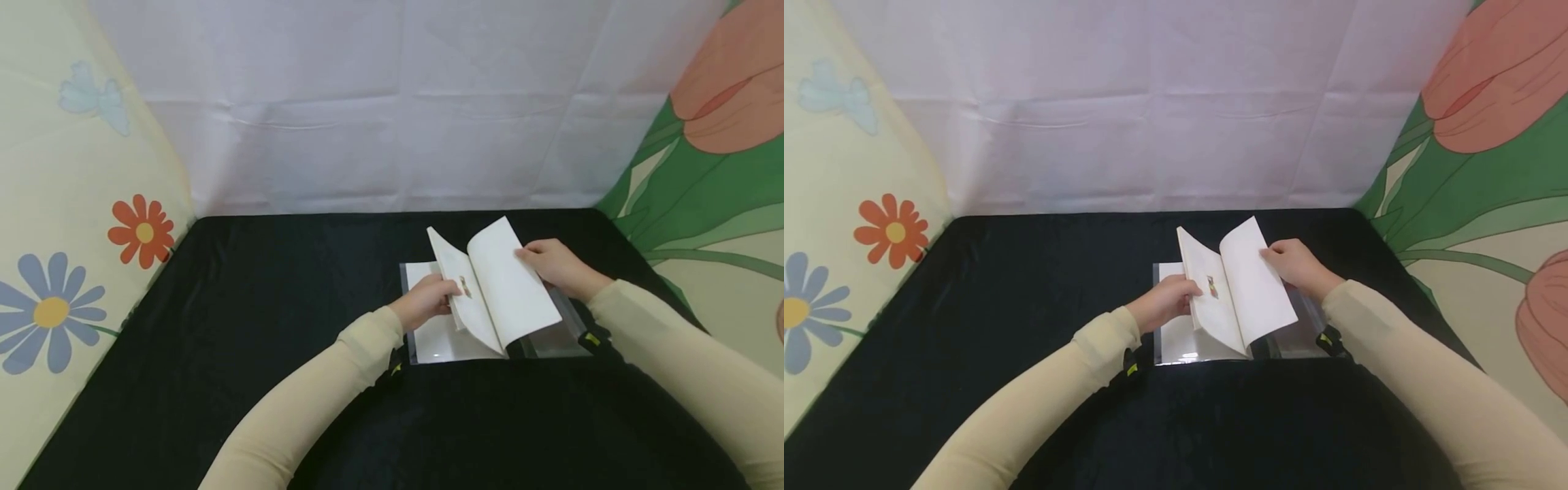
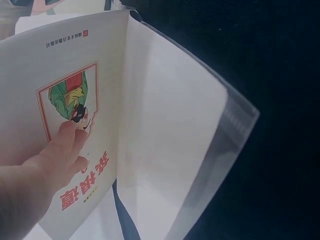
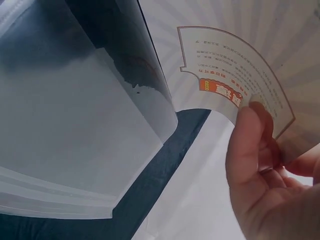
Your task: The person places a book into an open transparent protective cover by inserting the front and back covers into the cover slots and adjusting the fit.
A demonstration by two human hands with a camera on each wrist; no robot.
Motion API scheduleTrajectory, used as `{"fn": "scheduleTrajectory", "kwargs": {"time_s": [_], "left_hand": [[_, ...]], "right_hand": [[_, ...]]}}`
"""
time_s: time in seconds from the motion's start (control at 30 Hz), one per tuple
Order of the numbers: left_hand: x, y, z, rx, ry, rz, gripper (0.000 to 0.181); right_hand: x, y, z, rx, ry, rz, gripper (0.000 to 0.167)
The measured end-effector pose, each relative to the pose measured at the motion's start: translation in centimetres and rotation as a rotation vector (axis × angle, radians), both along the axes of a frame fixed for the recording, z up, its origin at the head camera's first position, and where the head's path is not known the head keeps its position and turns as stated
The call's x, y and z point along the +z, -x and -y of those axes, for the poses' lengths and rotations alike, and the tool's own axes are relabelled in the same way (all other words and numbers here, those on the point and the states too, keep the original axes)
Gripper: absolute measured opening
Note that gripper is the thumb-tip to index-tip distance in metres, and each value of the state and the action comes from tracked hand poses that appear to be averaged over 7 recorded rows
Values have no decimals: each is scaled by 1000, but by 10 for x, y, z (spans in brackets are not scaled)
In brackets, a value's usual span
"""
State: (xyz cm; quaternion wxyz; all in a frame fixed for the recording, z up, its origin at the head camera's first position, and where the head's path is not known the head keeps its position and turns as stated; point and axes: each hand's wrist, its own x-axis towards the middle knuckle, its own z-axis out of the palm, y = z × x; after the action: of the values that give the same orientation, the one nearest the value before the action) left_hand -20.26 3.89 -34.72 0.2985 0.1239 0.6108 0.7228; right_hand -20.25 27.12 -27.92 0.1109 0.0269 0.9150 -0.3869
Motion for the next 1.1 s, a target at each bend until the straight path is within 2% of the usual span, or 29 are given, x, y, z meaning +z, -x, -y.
{"fn": "scheduleTrajectory", "kwargs": {"time_s": [0.4,0.73,0.93,1.1], "left_hand": [[4,2,5,13,11,30,43],[8,1,11,34,47,36,38],[9,2,13,35,35,32,37],[12,1,16,29,38,35,37]], "right_hand": [[7,-1,-3,-22,-61,-10,37],[4,-5,-8,-25,-141,23,54],[-5,-5,-17,-6,-78,77,62],[-11,-8,-23,-58,-27,136,66]]}}
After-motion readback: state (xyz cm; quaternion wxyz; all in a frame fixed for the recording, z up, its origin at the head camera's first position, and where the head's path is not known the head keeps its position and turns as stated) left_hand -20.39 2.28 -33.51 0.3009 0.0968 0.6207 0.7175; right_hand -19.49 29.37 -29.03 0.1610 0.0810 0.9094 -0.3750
